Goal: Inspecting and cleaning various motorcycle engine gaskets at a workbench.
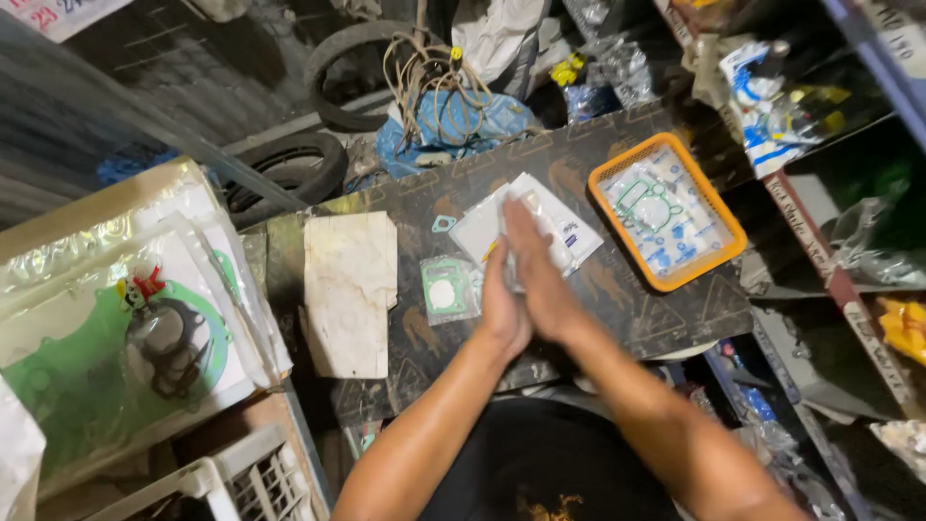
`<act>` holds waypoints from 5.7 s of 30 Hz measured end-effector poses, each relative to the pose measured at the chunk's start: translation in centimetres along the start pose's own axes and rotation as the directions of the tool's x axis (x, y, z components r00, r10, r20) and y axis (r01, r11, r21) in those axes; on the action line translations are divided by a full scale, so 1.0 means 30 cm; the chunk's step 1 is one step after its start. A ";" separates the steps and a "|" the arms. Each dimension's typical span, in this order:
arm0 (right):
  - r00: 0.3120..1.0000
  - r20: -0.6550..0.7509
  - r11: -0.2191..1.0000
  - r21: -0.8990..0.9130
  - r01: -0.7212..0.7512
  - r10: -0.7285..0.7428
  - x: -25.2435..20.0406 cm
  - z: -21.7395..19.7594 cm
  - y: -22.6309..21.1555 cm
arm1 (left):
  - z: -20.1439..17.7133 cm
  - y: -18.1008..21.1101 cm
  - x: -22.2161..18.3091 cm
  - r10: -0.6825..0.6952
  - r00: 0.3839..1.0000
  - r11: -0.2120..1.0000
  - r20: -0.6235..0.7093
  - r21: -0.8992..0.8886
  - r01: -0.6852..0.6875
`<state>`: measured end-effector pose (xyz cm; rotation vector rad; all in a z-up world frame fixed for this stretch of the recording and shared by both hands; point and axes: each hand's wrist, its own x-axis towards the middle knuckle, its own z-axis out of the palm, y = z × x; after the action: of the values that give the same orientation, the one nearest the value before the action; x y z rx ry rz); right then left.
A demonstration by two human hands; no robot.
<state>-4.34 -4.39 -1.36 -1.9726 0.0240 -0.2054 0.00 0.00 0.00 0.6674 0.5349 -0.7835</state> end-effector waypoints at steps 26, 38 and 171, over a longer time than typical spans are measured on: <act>0.972 -0.176 0.976 -0.183 0.120 -0.153 0.044 -0.345 0.267 | 0.084 -0.210 0.041 0.116 0.992 0.993 0.046 -0.038 -0.114; 0.995 -0.034 0.986 -0.141 0.090 -0.096 -0.063 -0.390 0.240 | 0.119 -0.296 0.142 0.130 0.989 0.991 0.072 0.021 -0.132; 0.898 0.328 0.906 -0.205 0.370 -0.293 -0.076 -0.244 0.144 | 0.038 -0.160 0.121 0.267 0.957 0.941 0.111 -0.246 -0.234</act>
<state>-7.39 -12.52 -2.77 -2.2466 -0.5096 -0.1376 -1.35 -5.00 -3.26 0.4487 0.3920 -0.5141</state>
